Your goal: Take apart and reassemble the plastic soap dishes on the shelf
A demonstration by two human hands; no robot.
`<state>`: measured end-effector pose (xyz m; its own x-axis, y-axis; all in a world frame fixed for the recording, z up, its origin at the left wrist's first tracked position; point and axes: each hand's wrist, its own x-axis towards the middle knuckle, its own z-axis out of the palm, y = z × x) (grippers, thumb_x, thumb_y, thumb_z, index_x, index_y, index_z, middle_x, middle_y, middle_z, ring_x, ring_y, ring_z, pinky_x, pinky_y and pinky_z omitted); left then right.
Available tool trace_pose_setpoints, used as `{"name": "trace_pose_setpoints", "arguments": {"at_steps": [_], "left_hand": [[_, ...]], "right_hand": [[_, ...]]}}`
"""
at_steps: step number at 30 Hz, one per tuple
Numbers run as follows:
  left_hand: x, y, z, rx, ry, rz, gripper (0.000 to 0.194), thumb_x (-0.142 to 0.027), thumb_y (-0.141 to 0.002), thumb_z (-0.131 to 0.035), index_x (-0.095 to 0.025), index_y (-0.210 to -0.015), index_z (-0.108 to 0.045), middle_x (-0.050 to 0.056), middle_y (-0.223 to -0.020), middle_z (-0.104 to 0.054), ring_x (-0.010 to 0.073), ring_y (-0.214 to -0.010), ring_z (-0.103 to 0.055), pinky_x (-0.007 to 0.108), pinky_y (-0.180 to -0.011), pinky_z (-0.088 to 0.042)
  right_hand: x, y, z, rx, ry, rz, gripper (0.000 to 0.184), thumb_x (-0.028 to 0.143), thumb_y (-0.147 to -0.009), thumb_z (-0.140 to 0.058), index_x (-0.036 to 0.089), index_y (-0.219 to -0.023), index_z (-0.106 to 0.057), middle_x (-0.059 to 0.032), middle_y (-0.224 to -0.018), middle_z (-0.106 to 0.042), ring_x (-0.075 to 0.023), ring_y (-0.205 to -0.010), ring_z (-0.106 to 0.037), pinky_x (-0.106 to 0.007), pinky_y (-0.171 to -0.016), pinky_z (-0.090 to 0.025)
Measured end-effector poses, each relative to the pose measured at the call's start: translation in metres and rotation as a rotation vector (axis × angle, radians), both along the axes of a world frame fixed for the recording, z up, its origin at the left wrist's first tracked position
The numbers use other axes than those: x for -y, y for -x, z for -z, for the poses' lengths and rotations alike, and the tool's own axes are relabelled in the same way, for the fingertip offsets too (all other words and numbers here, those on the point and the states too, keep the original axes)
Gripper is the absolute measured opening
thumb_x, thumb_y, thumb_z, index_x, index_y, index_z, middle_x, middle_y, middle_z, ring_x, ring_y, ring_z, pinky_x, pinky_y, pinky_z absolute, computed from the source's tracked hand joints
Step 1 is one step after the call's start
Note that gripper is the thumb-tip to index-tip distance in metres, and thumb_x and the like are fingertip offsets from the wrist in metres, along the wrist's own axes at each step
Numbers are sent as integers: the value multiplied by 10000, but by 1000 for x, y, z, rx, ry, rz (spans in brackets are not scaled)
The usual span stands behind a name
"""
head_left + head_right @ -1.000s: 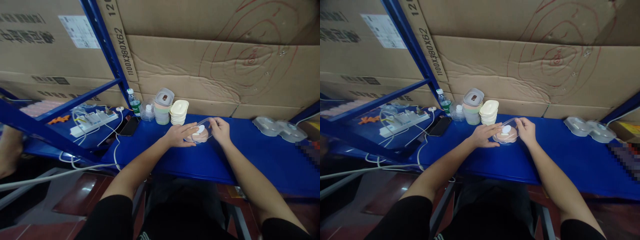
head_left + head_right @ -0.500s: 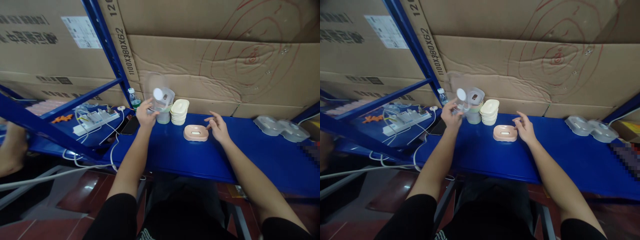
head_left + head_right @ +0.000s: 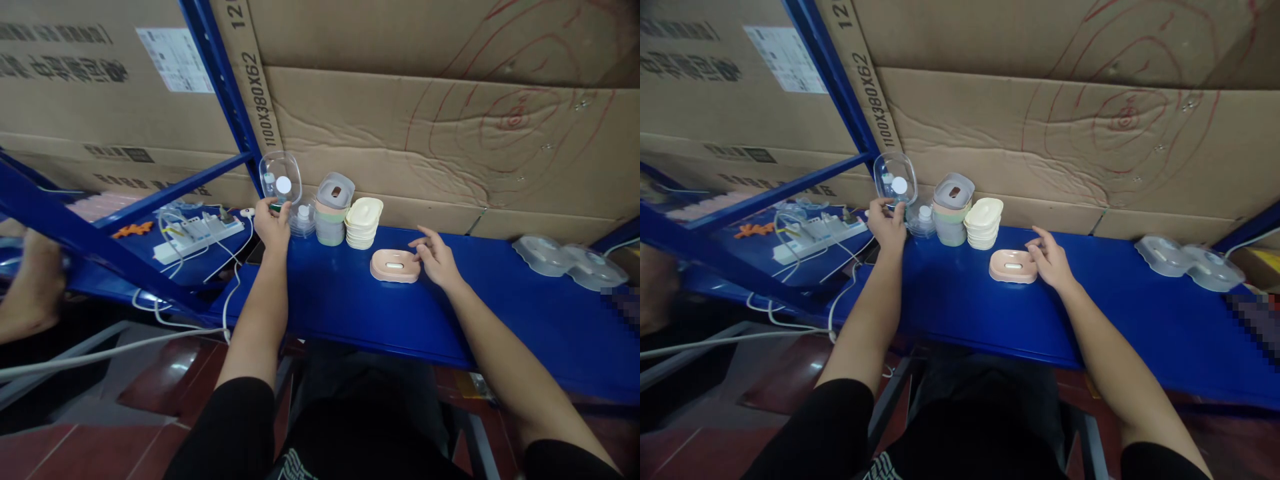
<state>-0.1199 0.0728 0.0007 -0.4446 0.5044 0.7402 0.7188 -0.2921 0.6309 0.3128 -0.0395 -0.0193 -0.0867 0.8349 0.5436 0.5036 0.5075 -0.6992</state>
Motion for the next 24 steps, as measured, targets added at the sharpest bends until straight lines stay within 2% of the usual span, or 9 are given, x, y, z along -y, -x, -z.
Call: {"name": "trace_pose_setpoints", "arguments": {"at_steps": [4, 9, 13, 15, 17, 19, 20, 24], "left_hand": [[-2, -4, 1, -28, 45, 17, 362, -400, -918, -704, -184, -1199, -633, 67, -1047, -663, 189, -825, -636, 351, -901, -502], [-5, -8, 6, -144, 119, 135, 386, -393, -920, -706, -173, -1235, -678, 115, -1176, -714, 218, -863, -678, 387, -945, -522], [-4, -11, 6, -204, 160, 174, 438, -464, -941, -667, -196, -1286, -709, 124, -1305, -724, 227, -877, -712, 401, -970, -541], [-2, -12, 6, -194, 188, 170, 506, -501, -951, -642, -199, -1354, -685, 120, -1244, -754, 232, -864, -728, 414, -973, -554], [-1, -13, 5, -171, 222, 162, 601, -544, -948, -630, -193, -1437, -631, 108, -1099, -790, 254, -865, -744, 441, -969, -567], [0, -13, 5, -151, 234, 162, 680, -590, -942, -619, -178, -1482, -587, 109, -1039, -795, 291, -948, -755, 477, -1000, -563], [0, -13, 5, -145, 228, 166, 699, -610, -943, -608, -169, -1485, -580, 124, -1079, -790, 308, -1022, -750, 493, -1035, -549], [-3, -13, 5, -150, 198, 198, 670, -613, -952, -590, -159, -1443, -606, 177, -1390, -682, 336, -1318, -633, 507, -1165, -467]], "right_hand": [[1, 1, 0, 47, -3, -12, 627, 617, -999, -546, 235, -1494, -497, -84, -1058, -760, -181, -659, -717, -369, -686, -618], [1, 0, 1, 104, 2, -10, 628, 608, -1012, -526, 232, -1513, -480, -90, -1073, -766, -191, -666, -723, -387, -703, -619], [-2, -2, 1, 167, -18, 21, 577, 597, -1008, -537, 242, -1463, -544, -93, -1088, -777, -252, -858, -758, -451, -830, -615], [-3, -2, 1, 215, -27, 45, 551, 590, -994, -564, 247, -1425, -589, -100, -1114, -778, -293, -997, -747, -506, -930, -588], [-3, -3, 1, 292, -15, 48, 562, 591, -976, -590, 250, -1423, -604, -115, -1182, -765, -329, -1116, -715, -557, -1007, -549], [-3, -3, 3, 396, 20, 28, 624, 616, -950, -619, 254, -1457, -589, -137, -1312, -720, -365, -1239, -658, -601, -1069, -502], [-4, -3, 4, 453, 48, 12, 674, 638, -927, -643, 256, -1477, -577, -149, -1384, -684, -385, -1297, -622, -621, -1097, -475], [-7, -3, 12, 648, 146, -113, 947, 721, -757, -786, 236, -1531, -537, -188, -1521, -576, -459, -1400, -523, -661, -1143, -420]]}}
